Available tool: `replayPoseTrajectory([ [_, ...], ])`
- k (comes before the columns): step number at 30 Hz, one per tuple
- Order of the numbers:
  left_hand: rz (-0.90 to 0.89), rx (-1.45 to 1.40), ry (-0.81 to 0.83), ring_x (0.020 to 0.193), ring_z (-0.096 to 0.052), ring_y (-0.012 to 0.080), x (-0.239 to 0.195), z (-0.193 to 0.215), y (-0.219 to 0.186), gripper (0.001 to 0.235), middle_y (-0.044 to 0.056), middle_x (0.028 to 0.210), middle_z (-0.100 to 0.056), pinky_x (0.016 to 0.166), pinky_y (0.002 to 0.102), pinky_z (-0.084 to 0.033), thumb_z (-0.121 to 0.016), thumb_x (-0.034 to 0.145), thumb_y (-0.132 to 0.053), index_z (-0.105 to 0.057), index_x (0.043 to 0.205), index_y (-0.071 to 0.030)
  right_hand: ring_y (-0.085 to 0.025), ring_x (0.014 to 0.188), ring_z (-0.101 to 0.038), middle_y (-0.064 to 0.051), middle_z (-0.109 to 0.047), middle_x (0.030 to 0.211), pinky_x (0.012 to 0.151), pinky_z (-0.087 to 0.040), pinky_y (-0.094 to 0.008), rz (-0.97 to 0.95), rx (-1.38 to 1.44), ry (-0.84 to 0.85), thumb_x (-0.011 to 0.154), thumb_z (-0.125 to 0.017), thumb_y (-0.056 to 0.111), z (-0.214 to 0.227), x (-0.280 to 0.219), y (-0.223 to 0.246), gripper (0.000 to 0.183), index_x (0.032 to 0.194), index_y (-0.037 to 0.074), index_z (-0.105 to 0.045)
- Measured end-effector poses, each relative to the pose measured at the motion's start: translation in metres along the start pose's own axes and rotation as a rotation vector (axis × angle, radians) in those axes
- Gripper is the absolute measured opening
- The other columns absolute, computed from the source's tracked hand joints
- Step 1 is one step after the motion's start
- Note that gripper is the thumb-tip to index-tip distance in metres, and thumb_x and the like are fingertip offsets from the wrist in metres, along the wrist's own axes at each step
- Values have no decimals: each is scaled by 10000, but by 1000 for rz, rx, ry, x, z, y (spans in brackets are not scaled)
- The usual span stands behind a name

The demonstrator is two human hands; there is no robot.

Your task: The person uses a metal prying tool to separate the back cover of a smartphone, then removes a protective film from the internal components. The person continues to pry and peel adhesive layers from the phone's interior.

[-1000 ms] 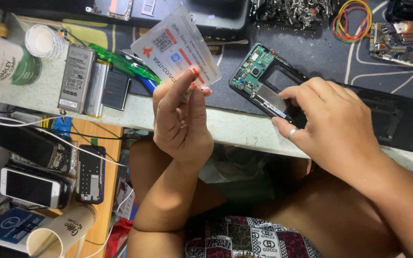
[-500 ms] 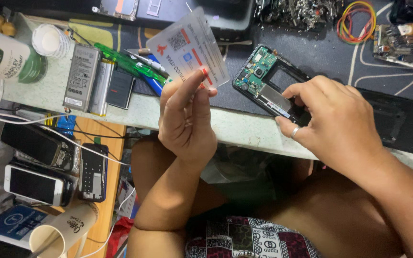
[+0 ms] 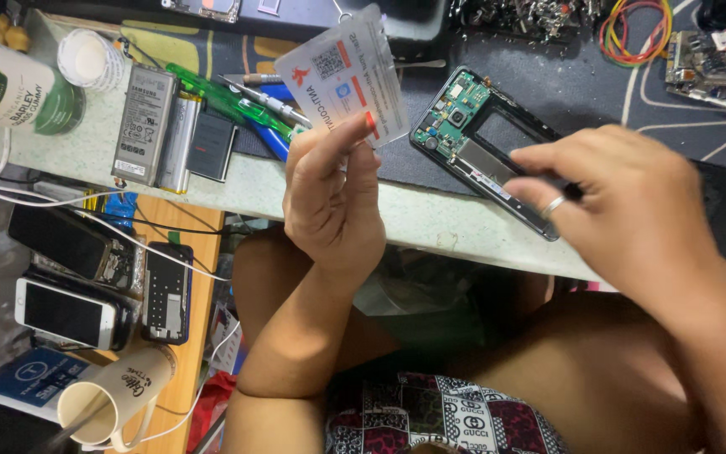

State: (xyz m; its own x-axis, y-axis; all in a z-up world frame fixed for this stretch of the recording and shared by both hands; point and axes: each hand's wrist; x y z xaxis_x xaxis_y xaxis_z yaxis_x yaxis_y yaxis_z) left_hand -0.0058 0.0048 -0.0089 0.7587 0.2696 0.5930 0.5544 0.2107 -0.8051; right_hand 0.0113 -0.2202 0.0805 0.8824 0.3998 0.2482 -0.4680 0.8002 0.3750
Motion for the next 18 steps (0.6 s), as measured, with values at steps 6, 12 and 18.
replayPoseTrajectory([
  [6,58,-166,-41,985,-669,101,9,-8,-9,386,67,1234,-657,873,212,-553,-630,1116,40,-398,1411,-50,-305,825,-653,-87,-705,905,702,-506,-398,-52,-127,-84,882,-818,178,15,6,-7,179,1017,74,-764],
  [12,-321,554,182,1022,-675,223,61,30,-8,287,76,1201,-703,902,305,-539,-681,1100,72,-543,1314,-60,-295,807,-670,-59,-692,860,683,-514,-411,-67,-204,-43,854,-805,216,9,12,-10,179,985,98,-773],
  [18,-283,959,335,1097,-635,295,90,54,-6,326,48,1223,-708,966,430,-489,-740,916,59,-696,1194,-105,-290,787,-675,-55,-684,838,670,-523,-405,-80,-230,-12,859,-798,218,6,16,-16,166,989,119,-767],
])
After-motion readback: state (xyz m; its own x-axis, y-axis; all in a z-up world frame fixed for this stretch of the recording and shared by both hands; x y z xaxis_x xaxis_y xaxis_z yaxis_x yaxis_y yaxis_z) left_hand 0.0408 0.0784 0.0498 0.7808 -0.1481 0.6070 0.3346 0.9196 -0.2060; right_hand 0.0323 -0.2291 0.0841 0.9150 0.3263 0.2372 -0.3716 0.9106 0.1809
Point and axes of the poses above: each hand's wrist, its own x-axis towards the middle knuckle, its own z-axis out of the back of the hand, y = z × x
